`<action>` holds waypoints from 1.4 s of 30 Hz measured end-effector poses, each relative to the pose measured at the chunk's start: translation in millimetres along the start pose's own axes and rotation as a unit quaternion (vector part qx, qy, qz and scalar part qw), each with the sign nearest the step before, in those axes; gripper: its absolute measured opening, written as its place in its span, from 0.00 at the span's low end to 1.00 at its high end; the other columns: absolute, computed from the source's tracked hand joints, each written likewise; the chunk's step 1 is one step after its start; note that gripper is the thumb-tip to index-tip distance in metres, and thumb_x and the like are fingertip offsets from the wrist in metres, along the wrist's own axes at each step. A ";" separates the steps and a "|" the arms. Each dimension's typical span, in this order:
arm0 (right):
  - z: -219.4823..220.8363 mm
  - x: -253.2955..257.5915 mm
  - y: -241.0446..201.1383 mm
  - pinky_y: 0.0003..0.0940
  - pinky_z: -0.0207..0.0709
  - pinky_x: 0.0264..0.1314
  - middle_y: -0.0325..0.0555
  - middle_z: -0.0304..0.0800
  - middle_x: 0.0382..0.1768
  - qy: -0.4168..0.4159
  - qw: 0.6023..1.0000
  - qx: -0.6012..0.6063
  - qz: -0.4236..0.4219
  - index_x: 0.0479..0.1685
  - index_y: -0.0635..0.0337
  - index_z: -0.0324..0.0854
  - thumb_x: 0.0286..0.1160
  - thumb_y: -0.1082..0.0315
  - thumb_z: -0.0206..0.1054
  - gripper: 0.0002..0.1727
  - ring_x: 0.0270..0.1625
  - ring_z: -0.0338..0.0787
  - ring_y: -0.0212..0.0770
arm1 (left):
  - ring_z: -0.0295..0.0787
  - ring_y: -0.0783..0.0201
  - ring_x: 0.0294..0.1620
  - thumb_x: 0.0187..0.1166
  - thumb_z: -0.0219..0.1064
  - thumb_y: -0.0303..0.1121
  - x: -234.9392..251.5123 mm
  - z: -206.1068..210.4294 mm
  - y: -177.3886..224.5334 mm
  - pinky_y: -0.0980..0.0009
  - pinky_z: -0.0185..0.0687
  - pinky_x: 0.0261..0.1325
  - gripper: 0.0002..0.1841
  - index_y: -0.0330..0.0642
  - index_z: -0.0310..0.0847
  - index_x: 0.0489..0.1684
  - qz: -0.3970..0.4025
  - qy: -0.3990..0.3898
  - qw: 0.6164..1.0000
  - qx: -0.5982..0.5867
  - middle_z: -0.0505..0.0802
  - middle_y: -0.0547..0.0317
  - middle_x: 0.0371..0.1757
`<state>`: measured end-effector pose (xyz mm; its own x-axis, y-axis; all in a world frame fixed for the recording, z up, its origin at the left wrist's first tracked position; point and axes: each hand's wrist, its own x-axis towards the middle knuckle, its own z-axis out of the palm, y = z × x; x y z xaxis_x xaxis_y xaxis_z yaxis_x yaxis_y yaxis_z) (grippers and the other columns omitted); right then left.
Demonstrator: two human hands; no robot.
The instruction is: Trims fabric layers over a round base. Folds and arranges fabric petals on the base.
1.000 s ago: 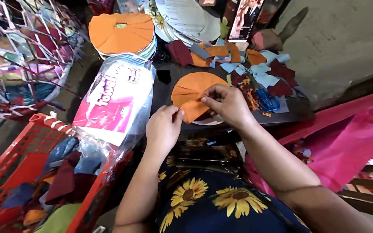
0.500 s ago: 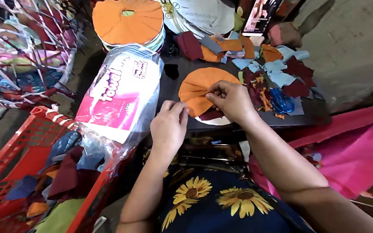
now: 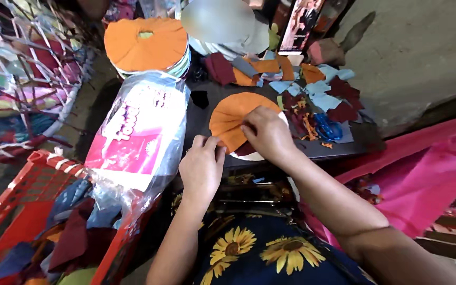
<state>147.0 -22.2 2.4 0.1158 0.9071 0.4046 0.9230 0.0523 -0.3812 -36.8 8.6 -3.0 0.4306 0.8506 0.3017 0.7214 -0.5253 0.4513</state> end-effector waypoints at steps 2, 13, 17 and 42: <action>2.1 1.2 2.8 0.58 0.84 0.57 0.60 0.90 0.48 -0.028 1.000 -0.007 -0.001 0.47 0.66 0.89 0.80 0.70 0.68 0.09 0.56 0.90 0.61 | 0.92 0.48 0.41 0.77 0.74 0.40 0.5 0.3 1.0 0.49 0.86 0.38 0.11 0.47 0.93 0.52 0.000 0.000 1.000 0.007 0.91 0.48 0.53; -74.4 61.7 35.9 0.60 0.81 0.62 0.62 0.88 0.58 0.007 0.999 0.025 0.038 0.61 0.66 0.86 0.87 0.67 0.60 0.15 0.58 0.90 0.60 | 0.94 0.54 0.34 0.78 0.69 0.36 -22.7 18.8 9.0 0.63 0.88 0.31 0.11 0.42 0.96 0.44 0.237 0.131 0.963 -0.015 0.94 0.47 0.40; -89.0 118.5 98.4 0.58 0.79 0.69 0.64 0.81 0.69 0.091 0.989 0.034 0.109 0.75 0.62 0.78 0.87 0.70 0.55 0.21 0.66 0.87 0.60 | 0.94 0.56 0.34 0.78 0.69 0.38 -32.0 42.0 17.3 0.66 0.89 0.34 0.13 0.45 0.95 0.51 0.299 0.120 0.947 0.015 0.94 0.51 0.41; -47.1 127.0 182.2 0.68 0.73 0.69 0.72 0.73 0.76 0.137 0.965 -0.022 0.223 0.90 0.50 0.65 0.78 0.75 0.61 0.36 0.74 0.77 0.74 | 0.92 0.61 0.35 0.78 0.66 0.40 -38.4 51.9 18.9 0.73 0.87 0.33 0.12 0.50 0.96 0.48 0.261 0.127 0.957 0.020 0.94 0.54 0.42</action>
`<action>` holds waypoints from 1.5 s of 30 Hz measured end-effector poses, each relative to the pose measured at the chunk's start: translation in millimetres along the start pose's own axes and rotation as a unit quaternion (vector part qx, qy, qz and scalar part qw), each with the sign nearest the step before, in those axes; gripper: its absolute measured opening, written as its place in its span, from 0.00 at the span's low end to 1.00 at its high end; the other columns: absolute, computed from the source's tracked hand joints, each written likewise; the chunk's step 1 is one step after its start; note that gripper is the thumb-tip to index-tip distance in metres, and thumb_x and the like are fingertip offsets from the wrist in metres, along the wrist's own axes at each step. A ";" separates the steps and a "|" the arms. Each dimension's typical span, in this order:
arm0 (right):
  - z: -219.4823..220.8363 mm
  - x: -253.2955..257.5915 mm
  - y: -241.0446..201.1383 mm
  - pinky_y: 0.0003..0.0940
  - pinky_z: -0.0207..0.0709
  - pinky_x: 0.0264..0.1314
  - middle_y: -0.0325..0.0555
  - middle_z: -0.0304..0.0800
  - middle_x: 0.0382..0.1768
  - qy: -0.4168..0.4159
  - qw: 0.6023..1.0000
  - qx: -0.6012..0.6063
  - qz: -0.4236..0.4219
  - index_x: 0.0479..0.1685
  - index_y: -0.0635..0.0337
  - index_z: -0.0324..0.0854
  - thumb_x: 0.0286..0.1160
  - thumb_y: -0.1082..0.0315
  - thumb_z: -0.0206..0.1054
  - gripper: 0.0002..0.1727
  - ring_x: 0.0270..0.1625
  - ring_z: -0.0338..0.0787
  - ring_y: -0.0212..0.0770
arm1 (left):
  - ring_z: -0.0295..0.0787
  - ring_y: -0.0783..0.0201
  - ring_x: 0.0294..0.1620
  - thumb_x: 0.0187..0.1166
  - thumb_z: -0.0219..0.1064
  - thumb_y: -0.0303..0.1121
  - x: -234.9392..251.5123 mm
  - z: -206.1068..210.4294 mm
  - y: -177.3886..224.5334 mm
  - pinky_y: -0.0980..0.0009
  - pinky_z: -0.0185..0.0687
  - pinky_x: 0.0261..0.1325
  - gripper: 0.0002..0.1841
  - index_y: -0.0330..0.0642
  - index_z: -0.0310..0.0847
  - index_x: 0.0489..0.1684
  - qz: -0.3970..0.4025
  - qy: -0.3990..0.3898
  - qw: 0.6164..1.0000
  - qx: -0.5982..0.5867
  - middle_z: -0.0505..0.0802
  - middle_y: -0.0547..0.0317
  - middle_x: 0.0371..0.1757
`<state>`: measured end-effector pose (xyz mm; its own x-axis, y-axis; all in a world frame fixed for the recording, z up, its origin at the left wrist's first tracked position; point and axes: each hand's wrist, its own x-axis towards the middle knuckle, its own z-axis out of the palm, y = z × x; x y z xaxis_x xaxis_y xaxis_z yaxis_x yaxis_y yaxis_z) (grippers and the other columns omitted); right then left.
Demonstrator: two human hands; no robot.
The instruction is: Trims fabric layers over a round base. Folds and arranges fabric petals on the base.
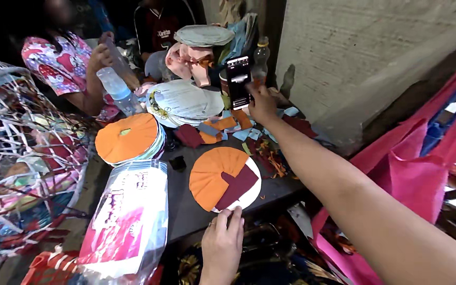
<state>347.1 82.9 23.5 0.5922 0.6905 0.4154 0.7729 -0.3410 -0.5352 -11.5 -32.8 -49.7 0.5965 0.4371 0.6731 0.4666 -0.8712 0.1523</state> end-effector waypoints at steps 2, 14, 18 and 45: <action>1.0 -1.4 3.5 0.70 0.72 0.69 0.73 0.74 0.74 0.008 1.000 0.002 -0.004 0.89 0.51 0.67 0.78 0.75 0.60 0.35 0.73 0.77 0.75 | 0.93 0.59 0.35 0.78 0.66 0.40 0.5 -1.6 -0.1 0.70 0.88 0.33 0.12 0.50 0.96 0.47 -0.005 0.001 1.000 0.005 0.94 0.54 0.42; -1.6 -2.3 2.2 0.73 0.70 0.70 0.76 0.74 0.74 0.007 1.000 0.011 -0.006 0.85 0.58 0.70 0.80 0.75 0.58 0.30 0.73 0.77 0.77 | 0.92 0.66 0.41 0.79 0.63 0.31 8.2 -25.1 -8.1 0.75 0.88 0.44 0.13 0.37 0.92 0.53 -0.132 0.028 0.978 -0.156 0.93 0.49 0.46; 0.0 -2.2 3.2 0.73 0.71 0.69 0.77 0.74 0.73 0.015 1.000 0.023 -0.010 0.84 0.61 0.71 0.80 0.76 0.58 0.29 0.72 0.77 0.78 | 0.83 0.79 0.49 0.79 0.50 0.31 19.0 -41.7 -32.6 0.82 0.78 0.52 0.20 0.34 0.79 0.63 -0.245 0.079 0.841 -0.476 0.89 0.67 0.49; -2.5 -7.2 6.7 0.65 0.73 0.70 0.68 0.80 0.70 -0.004 0.998 0.035 -0.060 0.68 0.57 0.87 0.81 0.73 0.59 0.20 0.70 0.81 0.69 | 0.91 0.76 0.41 0.73 0.53 0.16 37.7 -18.3 -58.6 0.76 0.90 0.48 0.16 0.26 0.73 0.58 -0.286 0.131 0.857 -0.409 0.91 0.64 0.42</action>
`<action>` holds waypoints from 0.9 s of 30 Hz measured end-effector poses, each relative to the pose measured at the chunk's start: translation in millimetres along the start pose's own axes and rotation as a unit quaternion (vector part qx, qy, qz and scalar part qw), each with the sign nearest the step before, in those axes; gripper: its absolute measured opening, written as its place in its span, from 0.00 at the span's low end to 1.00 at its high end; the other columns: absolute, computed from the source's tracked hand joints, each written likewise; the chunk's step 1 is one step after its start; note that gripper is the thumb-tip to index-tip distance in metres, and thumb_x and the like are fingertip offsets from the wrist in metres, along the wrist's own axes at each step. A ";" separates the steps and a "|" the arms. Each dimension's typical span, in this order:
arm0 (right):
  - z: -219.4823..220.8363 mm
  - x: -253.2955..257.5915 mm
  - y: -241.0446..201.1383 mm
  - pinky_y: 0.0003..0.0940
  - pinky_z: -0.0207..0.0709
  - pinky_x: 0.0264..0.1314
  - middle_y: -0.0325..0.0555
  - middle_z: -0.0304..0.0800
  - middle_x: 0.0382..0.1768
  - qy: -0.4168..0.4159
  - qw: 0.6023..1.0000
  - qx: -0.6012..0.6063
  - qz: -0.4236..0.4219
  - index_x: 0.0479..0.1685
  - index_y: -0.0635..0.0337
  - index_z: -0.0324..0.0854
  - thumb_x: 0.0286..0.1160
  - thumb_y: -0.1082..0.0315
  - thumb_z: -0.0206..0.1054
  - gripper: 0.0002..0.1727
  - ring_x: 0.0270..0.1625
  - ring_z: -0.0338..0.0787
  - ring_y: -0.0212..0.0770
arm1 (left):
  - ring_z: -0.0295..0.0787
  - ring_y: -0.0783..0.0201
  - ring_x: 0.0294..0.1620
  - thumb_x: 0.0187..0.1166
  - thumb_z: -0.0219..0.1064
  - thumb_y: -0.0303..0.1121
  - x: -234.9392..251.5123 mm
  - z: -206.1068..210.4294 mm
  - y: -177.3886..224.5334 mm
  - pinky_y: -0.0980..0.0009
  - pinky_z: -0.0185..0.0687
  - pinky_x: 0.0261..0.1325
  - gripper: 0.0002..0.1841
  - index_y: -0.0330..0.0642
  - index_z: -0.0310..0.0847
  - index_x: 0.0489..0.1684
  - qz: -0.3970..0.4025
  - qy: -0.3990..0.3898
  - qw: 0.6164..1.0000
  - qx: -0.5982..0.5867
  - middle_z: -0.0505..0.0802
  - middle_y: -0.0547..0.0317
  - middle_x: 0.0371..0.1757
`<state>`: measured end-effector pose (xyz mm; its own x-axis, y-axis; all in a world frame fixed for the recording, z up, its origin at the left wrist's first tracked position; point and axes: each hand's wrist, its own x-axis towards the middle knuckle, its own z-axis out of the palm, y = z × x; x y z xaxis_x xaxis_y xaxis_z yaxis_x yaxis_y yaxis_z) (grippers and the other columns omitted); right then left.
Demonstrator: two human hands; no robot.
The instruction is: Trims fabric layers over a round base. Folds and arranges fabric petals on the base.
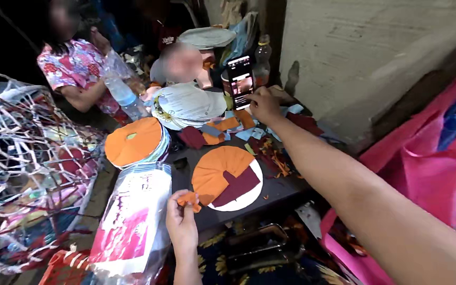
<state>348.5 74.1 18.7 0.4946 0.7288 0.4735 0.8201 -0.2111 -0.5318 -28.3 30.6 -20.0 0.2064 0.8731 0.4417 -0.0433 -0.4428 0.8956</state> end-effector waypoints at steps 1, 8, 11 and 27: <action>0.7 0.6 0.9 0.65 0.74 0.69 0.67 0.81 0.69 -0.001 1.000 0.000 -0.002 0.67 0.57 0.88 0.81 0.73 0.59 0.20 0.69 0.82 0.68 | 0.91 0.76 0.42 0.72 0.53 0.16 -0.3 -1.8 -2.6 0.76 0.90 0.50 0.13 0.29 0.77 0.51 0.014 -0.004 1.000 0.009 0.91 0.65 0.43; -1.0 1.1 -1.6 0.67 0.75 0.67 0.62 0.88 0.65 -0.040 0.999 -0.010 0.029 0.70 0.58 0.85 0.88 0.65 0.53 0.21 0.67 0.87 0.64 | 0.90 0.74 0.48 0.73 0.51 0.19 -0.6 -8.2 -8.9 0.75 0.88 0.56 0.14 0.31 0.86 0.44 0.032 -0.029 0.999 0.026 0.92 0.62 0.46; 2.6 1.1 1.3 0.66 0.76 0.68 0.61 0.90 0.63 -0.038 0.999 -0.007 0.014 0.70 0.58 0.85 0.88 0.65 0.52 0.21 0.66 0.88 0.63 | 0.90 0.72 0.50 0.79 0.51 0.22 -0.4 -9.2 -9.8 0.73 0.88 0.58 0.14 0.35 0.86 0.45 0.037 -0.035 0.999 0.003 0.92 0.64 0.47; 1.8 1.2 0.3 0.67 0.74 0.69 0.62 0.90 0.61 -0.066 0.998 -0.017 0.012 0.71 0.56 0.85 0.87 0.68 0.51 0.22 0.66 0.88 0.64 | 0.88 0.69 0.57 0.78 0.52 0.23 -1.2 -8.6 -7.7 0.71 0.87 0.60 0.16 0.31 0.82 0.57 0.012 -0.016 1.000 -0.022 0.88 0.58 0.57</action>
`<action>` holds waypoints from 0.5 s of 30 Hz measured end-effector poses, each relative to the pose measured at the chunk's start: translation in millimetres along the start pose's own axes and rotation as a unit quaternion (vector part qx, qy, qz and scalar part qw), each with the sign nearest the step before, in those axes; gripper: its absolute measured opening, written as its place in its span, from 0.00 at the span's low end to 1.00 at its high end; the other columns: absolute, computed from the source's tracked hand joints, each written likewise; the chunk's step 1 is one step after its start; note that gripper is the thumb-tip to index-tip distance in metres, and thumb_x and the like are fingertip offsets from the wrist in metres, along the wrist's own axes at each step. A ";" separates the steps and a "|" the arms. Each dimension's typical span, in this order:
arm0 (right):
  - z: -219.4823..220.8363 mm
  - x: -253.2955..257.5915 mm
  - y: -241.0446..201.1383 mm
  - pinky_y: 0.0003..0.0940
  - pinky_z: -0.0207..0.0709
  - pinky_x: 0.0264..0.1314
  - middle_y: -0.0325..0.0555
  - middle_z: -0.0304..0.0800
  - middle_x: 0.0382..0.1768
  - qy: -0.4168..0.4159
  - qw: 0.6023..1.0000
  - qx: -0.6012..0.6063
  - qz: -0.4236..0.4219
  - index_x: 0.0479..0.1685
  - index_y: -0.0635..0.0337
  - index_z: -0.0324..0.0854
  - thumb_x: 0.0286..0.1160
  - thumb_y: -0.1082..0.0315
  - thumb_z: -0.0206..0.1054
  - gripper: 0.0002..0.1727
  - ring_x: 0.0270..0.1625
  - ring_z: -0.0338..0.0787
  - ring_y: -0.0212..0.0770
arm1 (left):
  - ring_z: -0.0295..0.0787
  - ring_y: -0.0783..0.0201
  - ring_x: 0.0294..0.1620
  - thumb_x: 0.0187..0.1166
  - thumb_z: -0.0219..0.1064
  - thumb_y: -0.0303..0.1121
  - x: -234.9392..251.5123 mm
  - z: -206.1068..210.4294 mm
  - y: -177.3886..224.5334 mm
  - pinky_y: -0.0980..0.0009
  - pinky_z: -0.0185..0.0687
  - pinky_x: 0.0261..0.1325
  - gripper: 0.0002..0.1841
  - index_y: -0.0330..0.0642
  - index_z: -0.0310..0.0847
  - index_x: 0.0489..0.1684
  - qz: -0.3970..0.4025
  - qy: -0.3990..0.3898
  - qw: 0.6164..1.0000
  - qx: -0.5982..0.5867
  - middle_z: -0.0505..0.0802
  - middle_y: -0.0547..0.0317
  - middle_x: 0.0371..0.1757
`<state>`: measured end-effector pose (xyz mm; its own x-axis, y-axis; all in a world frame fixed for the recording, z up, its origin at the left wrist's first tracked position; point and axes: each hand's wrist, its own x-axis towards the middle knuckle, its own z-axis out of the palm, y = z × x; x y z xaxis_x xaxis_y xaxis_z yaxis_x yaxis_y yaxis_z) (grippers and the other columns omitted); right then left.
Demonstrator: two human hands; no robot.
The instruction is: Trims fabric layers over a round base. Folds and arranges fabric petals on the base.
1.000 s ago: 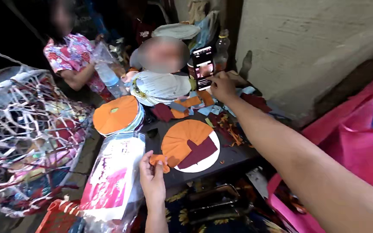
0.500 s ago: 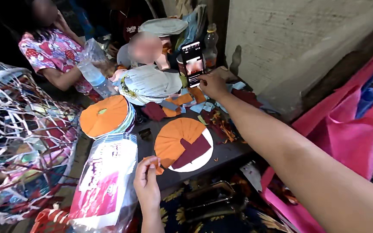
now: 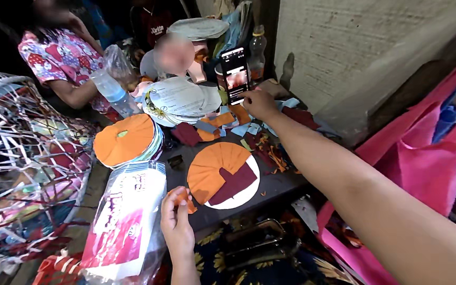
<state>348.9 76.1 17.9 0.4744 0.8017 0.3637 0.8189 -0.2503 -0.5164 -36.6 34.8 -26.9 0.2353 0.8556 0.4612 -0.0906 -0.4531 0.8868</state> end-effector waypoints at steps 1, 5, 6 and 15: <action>0.1 -0.1 0.4 0.67 0.75 0.68 0.62 0.91 0.61 0.001 1.000 0.000 -0.002 0.71 0.56 0.85 0.87 0.68 0.51 0.22 0.66 0.88 0.64 | 0.88 0.69 0.57 0.78 0.52 0.23 -0.1 0.1 0.0 0.71 0.87 0.60 0.16 0.31 0.82 0.57 0.000 0.000 1.000 0.000 0.88 0.58 0.57; -1.6 0.1 -1.5 0.68 0.74 0.68 0.61 0.90 0.62 -0.022 1.000 -0.013 0.016 0.74 0.54 0.83 0.87 0.69 0.51 0.23 0.67 0.87 0.64 | 0.88 0.69 0.57 0.78 0.52 0.23 -0.2 -0.2 -1.3 0.71 0.87 0.61 0.16 0.31 0.81 0.57 0.004 -0.003 1.000 0.006 0.88 0.59 0.57; -1.5 0.8 -1.7 0.69 0.74 0.68 0.62 0.90 0.62 -0.030 0.999 -0.015 0.020 0.75 0.54 0.82 0.87 0.69 0.51 0.23 0.67 0.87 0.65 | 0.88 0.69 0.57 0.78 0.52 0.23 -0.1 -0.1 -1.4 0.71 0.87 0.60 0.16 0.31 0.82 0.57 0.005 -0.002 1.000 0.006 0.88 0.58 0.57; -4.4 2.1 -11.6 0.72 0.76 0.61 0.71 0.88 0.59 -0.057 0.995 -0.022 0.078 0.97 0.45 0.49 0.89 0.66 0.53 0.36 0.60 0.88 0.74 | 0.88 0.68 0.57 0.79 0.52 0.23 -0.1 -0.7 -2.4 0.70 0.87 0.61 0.16 0.32 0.82 0.57 0.009 -0.006 1.000 0.004 0.88 0.59 0.57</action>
<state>341.8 78.3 28.1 0.5590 0.8071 0.1902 0.7530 -0.3980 -0.5240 -37.0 35.9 -29.0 0.2443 0.8440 0.4774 -0.0871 -0.4713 0.8777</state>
